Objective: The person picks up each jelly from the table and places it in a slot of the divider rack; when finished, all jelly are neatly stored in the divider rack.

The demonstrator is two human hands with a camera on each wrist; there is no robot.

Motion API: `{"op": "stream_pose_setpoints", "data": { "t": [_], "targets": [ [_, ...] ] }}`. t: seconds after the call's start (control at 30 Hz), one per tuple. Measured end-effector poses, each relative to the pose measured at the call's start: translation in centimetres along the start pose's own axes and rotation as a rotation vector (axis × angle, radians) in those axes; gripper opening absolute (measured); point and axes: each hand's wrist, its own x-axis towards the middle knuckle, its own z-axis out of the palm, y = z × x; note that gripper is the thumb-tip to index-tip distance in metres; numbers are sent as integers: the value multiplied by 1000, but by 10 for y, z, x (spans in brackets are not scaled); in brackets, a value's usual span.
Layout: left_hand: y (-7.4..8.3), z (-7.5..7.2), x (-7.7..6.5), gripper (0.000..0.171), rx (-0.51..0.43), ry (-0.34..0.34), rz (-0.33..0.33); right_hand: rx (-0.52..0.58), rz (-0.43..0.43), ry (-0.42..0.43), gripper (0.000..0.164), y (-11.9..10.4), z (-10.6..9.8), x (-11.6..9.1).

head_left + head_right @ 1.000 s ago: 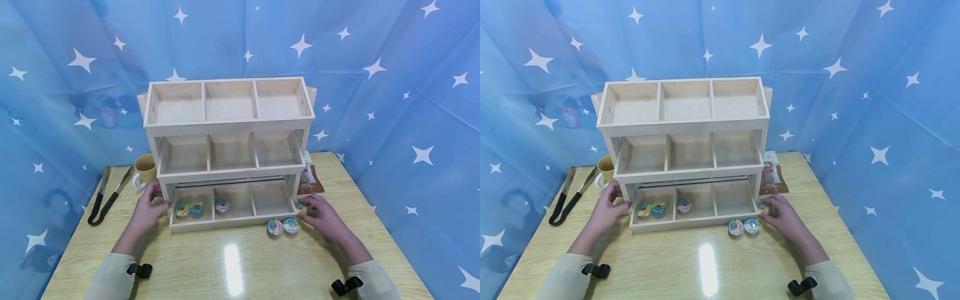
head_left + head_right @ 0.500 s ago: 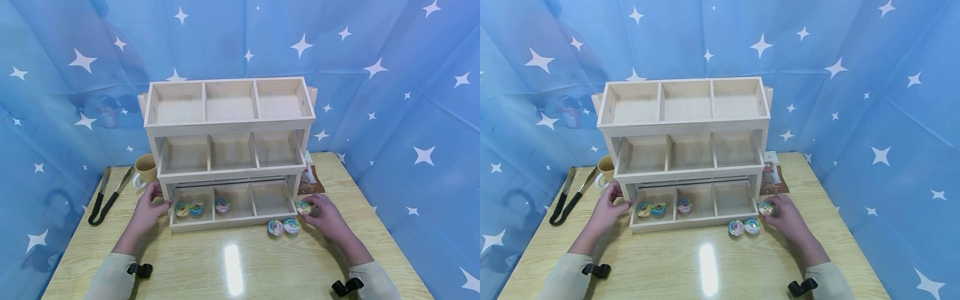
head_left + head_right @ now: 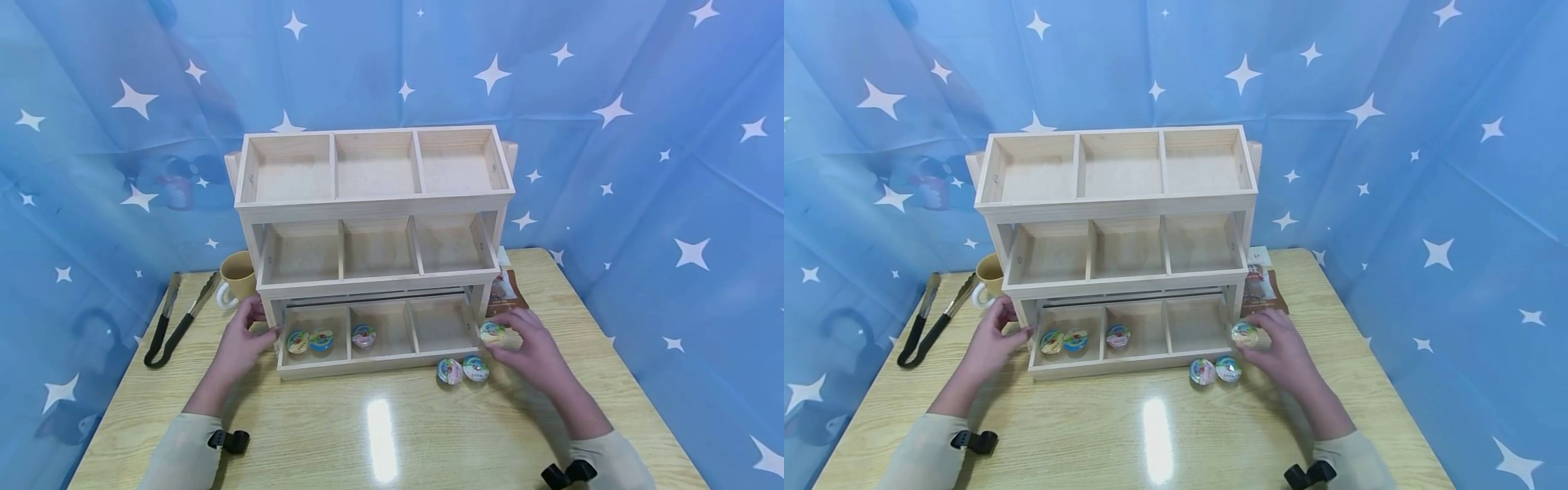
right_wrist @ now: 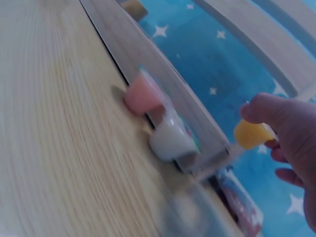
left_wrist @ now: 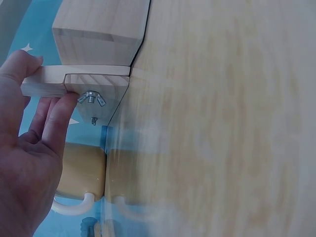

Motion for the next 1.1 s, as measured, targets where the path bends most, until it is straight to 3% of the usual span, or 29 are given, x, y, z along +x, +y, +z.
{"op": "stream_pose_setpoints", "data": {
  "t": [0.47,0.73,1.1],
  "targets": [
    [2,-1,-1,57,-6,-11,-11,68,-54,-74,48,-36,37,33],
    [2,-1,-1,57,-16,-10,-15,94,-56,-184,51,-57,61,52],
    [-1,-2,1,58,-6,-7,-14,101,-195,-288,55,-72,93,83]
  ]
}}
